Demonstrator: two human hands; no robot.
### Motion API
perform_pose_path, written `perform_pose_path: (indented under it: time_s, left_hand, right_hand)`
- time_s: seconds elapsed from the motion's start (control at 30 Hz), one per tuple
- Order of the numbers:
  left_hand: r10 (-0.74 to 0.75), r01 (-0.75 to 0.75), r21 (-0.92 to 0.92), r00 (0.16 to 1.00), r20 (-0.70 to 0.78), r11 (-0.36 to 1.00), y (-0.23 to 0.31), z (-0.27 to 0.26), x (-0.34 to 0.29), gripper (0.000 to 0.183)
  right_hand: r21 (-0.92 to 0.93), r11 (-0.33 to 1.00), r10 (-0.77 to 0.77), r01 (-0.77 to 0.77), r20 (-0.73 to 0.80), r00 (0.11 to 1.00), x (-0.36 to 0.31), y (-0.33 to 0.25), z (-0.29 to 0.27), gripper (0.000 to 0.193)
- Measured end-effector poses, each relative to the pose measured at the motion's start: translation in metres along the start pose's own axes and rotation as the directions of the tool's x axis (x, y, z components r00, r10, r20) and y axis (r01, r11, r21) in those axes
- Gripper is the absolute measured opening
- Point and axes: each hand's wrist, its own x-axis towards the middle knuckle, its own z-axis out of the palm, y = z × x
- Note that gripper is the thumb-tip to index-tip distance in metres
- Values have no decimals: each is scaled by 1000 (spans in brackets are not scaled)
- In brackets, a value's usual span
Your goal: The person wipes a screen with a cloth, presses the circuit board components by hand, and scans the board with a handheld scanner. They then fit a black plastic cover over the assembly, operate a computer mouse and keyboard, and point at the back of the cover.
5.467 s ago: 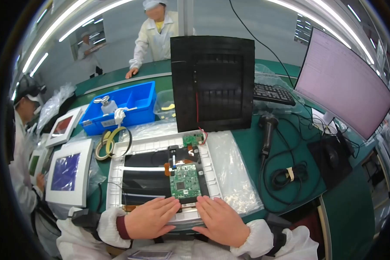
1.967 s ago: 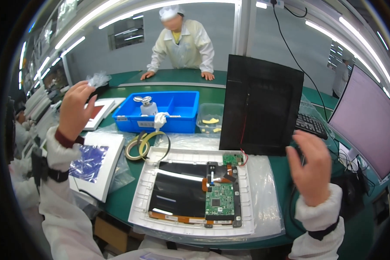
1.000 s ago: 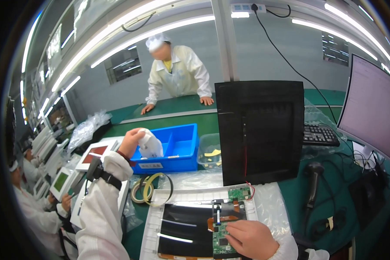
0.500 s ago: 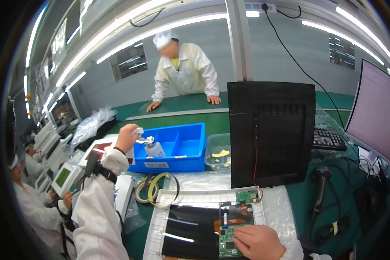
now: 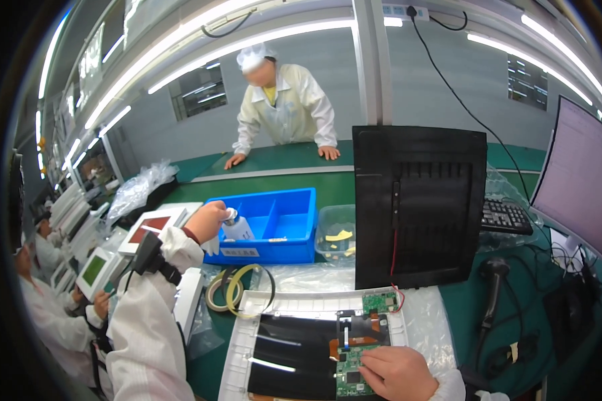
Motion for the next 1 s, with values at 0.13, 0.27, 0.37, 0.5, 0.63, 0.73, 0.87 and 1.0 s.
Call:
perform_pose_path:
  time_s: [0.13,0.27,0.37,0.5,0.63,0.73,0.87,1.0]
  left_hand:
    - [-5,4,-19,999,-35,1000,-1,2,-5,17]
    - [-8,6,-33,998,-56,999,1,3,-8,18]
    - [-28,23,-74,997,-65,997,3,5,-8,17]
    - [-72,59,-122,992,-104,991,8,10,-6,19]
    - [-127,26,-312,942,-310,950,-6,13,-18,23]
    - [-326,87,-511,856,-401,855,-10,4,-29,19]
    - [-435,124,-669,842,-321,733,-8,-42,-74,21]
    - [-333,58,-569,857,-394,821,16,-90,-125,19]
  right_hand:
    - [2,1000,-10,10,7,1000,1,-1,0,14]
    - [-2,1000,7,-7,25,1000,1,-1,-1,14]
    - [10,1000,17,-17,9,1000,0,-2,-2,15]
    - [-2,1000,8,-8,-11,1000,-1,-3,-1,14]
    - [42,999,7,-7,5,1000,0,-1,-1,13]
    - [-5,1000,-27,26,-83,996,1,-5,0,12]
    - [11,997,-77,78,-16,997,6,-27,-7,13]
    - [118,979,-180,165,131,975,11,-49,12,15]
